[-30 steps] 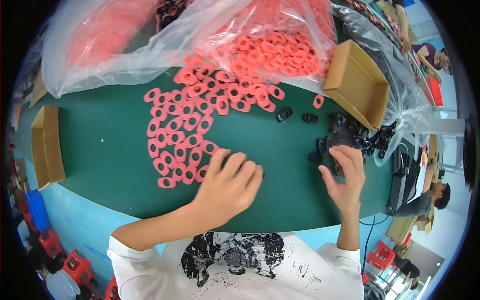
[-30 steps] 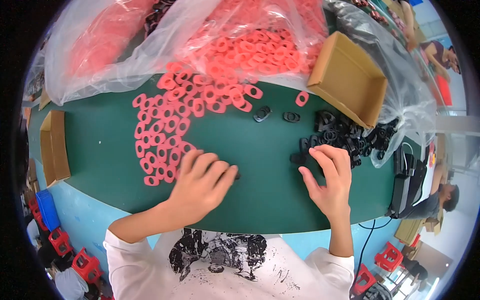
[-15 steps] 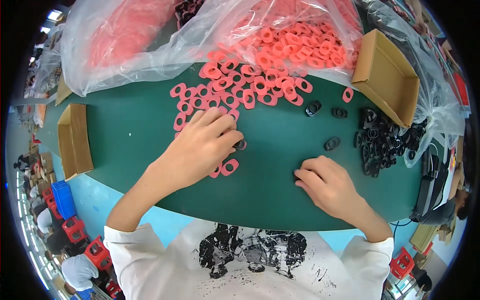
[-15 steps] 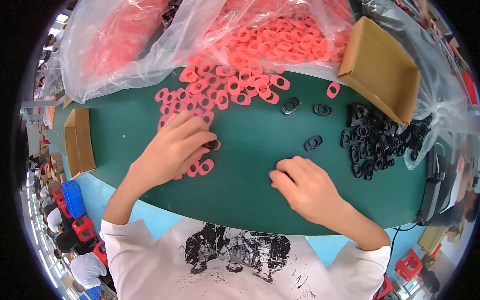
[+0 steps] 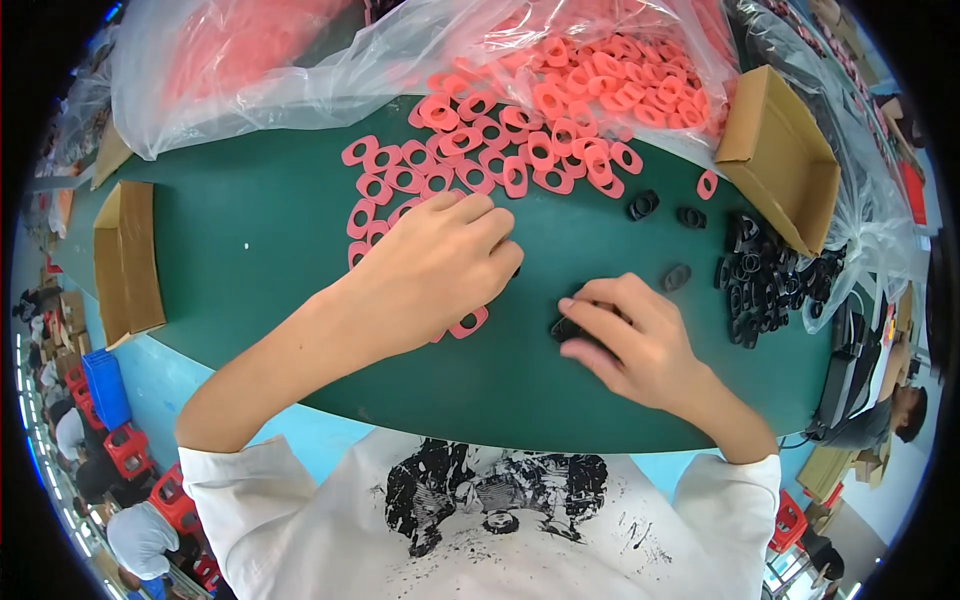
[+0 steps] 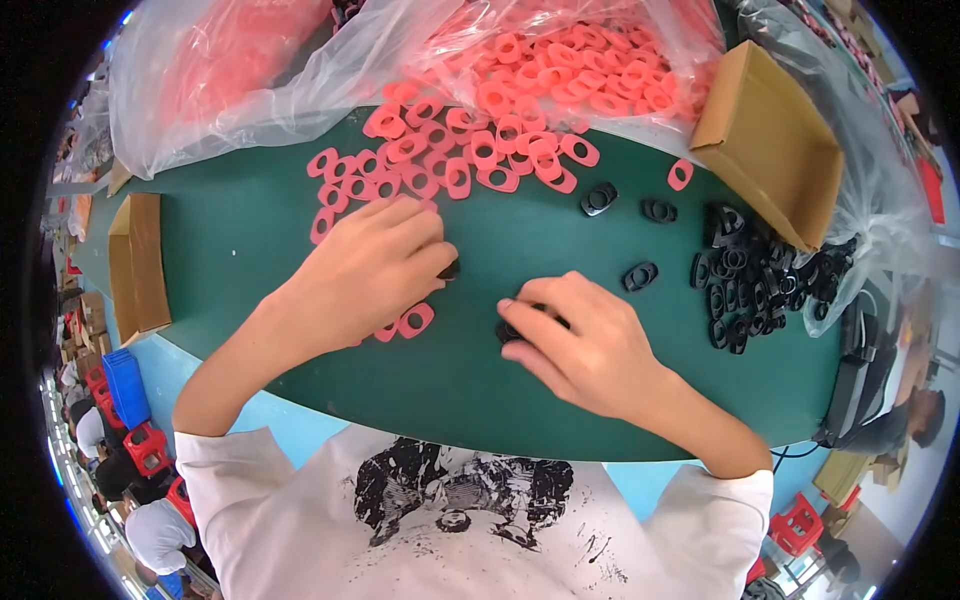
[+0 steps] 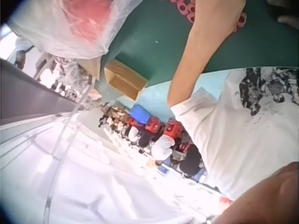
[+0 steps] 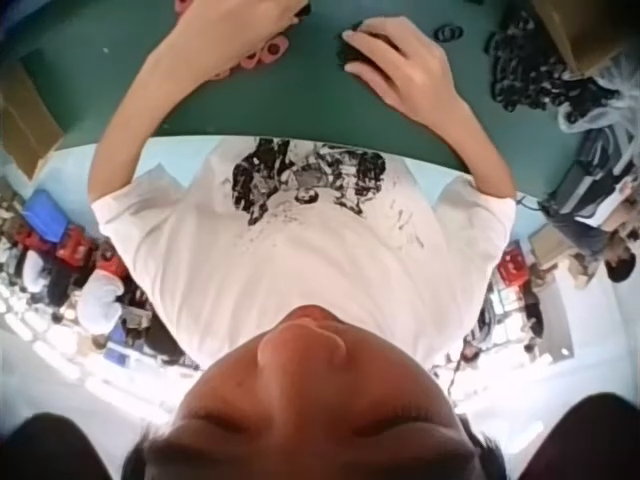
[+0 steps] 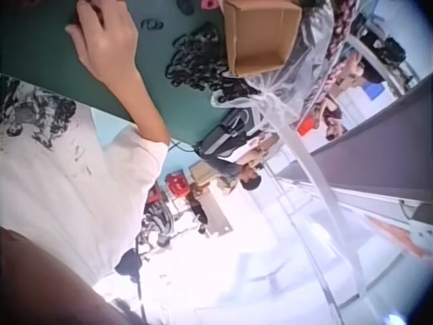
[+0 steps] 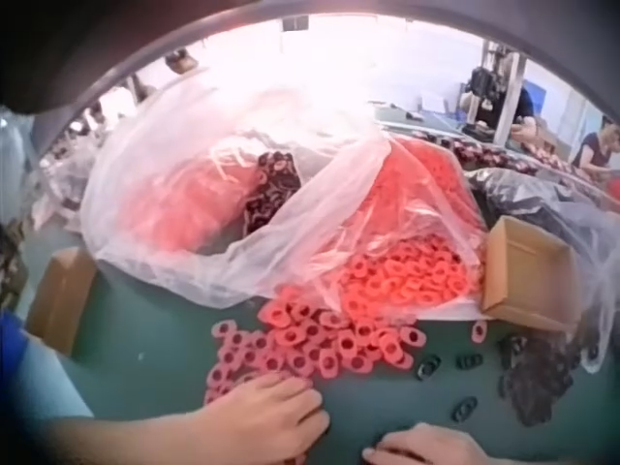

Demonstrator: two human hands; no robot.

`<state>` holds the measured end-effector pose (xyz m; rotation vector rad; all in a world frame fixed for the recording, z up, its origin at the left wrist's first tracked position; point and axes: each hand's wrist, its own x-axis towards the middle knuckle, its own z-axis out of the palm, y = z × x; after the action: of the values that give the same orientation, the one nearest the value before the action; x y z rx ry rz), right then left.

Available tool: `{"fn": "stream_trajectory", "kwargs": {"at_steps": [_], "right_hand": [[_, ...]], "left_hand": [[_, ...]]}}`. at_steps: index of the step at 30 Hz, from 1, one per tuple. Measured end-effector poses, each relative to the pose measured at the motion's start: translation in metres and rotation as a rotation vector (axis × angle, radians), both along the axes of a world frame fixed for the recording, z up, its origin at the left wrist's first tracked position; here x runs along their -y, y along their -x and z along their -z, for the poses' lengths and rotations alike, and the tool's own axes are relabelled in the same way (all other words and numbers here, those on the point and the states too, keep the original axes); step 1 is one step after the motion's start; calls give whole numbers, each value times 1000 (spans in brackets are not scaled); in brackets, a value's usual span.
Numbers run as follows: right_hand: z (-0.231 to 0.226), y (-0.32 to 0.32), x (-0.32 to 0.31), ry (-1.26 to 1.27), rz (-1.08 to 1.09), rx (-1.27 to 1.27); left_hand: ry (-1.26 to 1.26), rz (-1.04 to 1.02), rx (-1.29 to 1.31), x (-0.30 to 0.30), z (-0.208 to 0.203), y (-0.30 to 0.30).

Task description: The person assembles pink plastic rings onto black plastic bases by hand, fitting the rings onto the bases on a production line.

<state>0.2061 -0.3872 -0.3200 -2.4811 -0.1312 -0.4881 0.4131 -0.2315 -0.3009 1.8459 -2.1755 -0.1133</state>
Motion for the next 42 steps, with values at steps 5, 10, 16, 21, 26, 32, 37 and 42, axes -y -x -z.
{"fn": "stream_trajectory", "kwargs": {"at_steps": [5, 10, 16, 21, 26, 32, 37, 42], "right_hand": [[-5, -5, -6, 59, -111, -110], [-25, -11, -17, 46, -18, -314], [-38, -26, 7, 178, -310, -257], [-20, -30, -6, 189, -389, -222], [-6, -41, -35, 62, -281, 114], [15, -51, -40, 199, -243, 146], [9, -53, -40, 186, -293, 81], [10, -17, -59, 215, -185, -1]], "left_hand": [[-3, -7, -9, 0, -8, -3], [-51, -31, -47, 0, -3, 0], [-15, -36, -95, -1, 1, 2], [-31, 0, -34, -4, -3, -2], [-35, 30, 2, 1, 0, -1], [-158, 1, -133, 16, -1, -8], [-113, -30, -232, 26, 2, -9], [-38, -114, -200, 33, 9, 14]]}}
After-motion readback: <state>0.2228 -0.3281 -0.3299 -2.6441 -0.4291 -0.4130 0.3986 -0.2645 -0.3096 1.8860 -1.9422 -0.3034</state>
